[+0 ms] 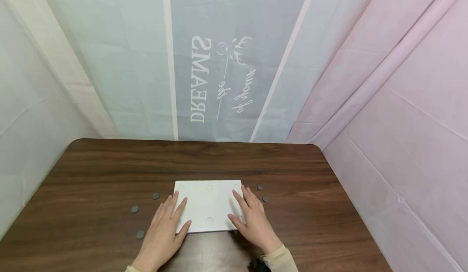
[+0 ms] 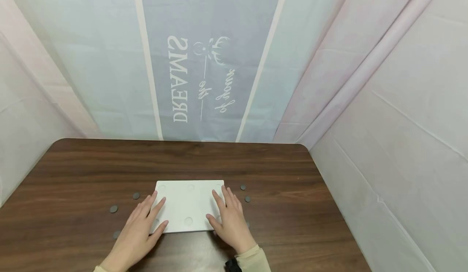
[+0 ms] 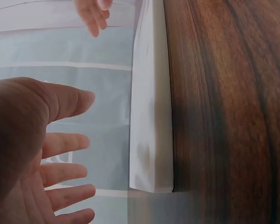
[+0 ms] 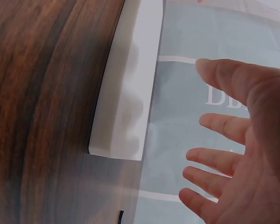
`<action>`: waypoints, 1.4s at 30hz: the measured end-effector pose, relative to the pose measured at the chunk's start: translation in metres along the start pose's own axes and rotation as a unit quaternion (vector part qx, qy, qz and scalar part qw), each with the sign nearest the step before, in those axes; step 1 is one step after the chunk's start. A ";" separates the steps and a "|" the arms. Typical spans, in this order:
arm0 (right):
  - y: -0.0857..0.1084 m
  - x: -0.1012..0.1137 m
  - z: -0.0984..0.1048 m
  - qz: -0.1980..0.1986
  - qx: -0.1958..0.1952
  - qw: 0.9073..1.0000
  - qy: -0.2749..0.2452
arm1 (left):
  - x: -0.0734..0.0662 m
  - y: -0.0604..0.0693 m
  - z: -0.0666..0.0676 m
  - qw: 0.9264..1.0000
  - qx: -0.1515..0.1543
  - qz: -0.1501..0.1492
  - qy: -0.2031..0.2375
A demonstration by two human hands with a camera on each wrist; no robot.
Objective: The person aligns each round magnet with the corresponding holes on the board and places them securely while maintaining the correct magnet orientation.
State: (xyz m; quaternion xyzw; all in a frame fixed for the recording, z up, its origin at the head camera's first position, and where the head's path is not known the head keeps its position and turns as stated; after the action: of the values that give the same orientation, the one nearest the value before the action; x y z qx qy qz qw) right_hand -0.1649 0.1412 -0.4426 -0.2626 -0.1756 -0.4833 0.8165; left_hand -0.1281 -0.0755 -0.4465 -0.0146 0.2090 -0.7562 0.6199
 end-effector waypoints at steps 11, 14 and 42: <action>0.002 0.006 0.009 0.047 -0.032 0.998 -0.007 | 0.006 0.001 -0.003 0.999 0.026 0.029 0.019; 0.003 0.005 0.010 0.043 -0.031 0.999 -0.009 | 0.008 0.002 -0.005 0.998 0.031 0.041 0.023; 0.015 -0.018 0.014 -0.030 -0.001 0.999 -0.017 | 0.012 0.011 -0.021 0.997 0.065 0.029 0.026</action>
State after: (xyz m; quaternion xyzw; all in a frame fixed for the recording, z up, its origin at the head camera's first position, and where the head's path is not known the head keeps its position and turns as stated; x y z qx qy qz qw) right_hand -0.1602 0.1684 -0.4450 -0.2663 -0.1968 -0.5034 0.7981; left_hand -0.1266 -0.0820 -0.4717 0.0515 0.1759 -0.7497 0.6358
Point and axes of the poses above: each hand's wrist, its own y-axis away from the middle knuckle, its own z-axis out of the back of the hand, x = y × z, the point moved 8 cm from there along -y, towards the middle knuckle, and after that the axes turned 12 degrees about -y, right-handed, at the moved point
